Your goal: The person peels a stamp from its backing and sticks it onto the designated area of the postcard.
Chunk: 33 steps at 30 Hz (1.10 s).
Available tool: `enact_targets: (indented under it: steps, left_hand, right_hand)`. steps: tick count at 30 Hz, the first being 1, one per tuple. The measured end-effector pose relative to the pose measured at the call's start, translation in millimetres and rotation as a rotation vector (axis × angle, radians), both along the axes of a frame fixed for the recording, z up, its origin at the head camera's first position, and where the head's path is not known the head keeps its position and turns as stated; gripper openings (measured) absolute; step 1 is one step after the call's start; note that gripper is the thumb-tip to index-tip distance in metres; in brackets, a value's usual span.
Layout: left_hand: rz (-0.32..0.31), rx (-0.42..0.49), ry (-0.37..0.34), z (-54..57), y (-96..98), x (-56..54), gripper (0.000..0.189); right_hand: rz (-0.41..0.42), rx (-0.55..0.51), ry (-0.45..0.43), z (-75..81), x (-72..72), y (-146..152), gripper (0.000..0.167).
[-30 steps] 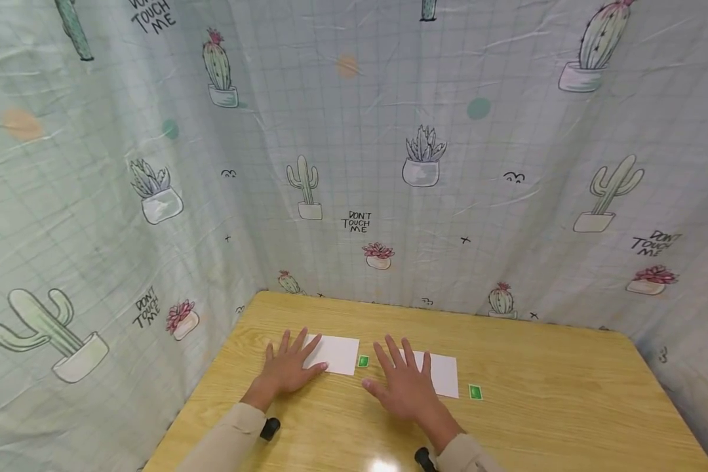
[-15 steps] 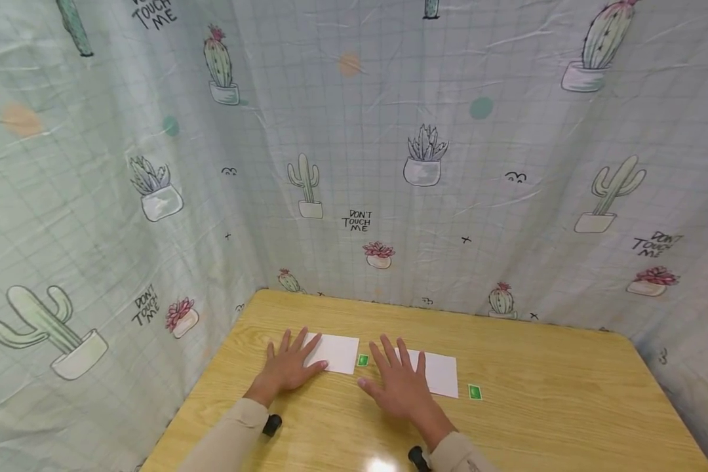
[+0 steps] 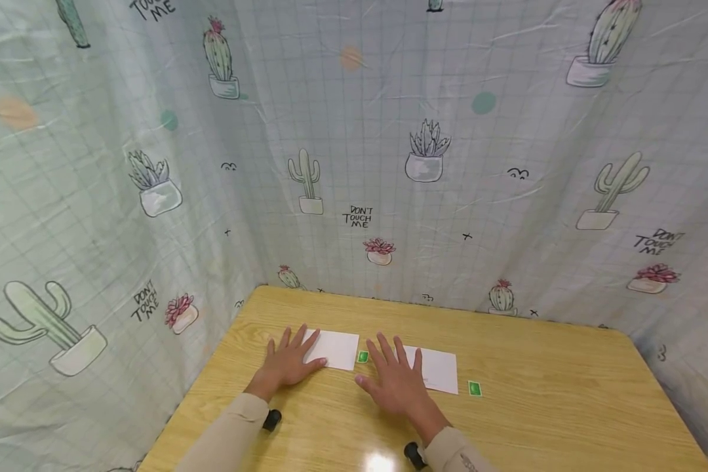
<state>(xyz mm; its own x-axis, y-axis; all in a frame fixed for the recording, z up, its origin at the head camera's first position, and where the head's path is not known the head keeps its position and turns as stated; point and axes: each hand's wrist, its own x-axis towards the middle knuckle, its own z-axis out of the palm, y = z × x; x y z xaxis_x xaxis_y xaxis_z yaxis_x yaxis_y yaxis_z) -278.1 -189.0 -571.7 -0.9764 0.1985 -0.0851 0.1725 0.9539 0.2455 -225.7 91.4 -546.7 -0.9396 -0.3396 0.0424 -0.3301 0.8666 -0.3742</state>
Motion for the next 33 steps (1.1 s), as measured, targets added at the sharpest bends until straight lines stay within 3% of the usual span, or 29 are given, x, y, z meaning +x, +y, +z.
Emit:
enact_targets:
  steps: [18, 33]
  left_hand:
    - [0.027, 0.021, -0.029, 0.9, -6.8, -0.6, 0.089]
    - [-0.009, 0.031, -0.054, -4.1, -14.7, -8.3, 0.092]
  right_hand:
    - [-0.011, -0.017, -0.046, -7.0, -4.8, -8, 0.077]
    - [-0.003, 0.012, -0.008, -13.6, -13.4, -3, 0.075]
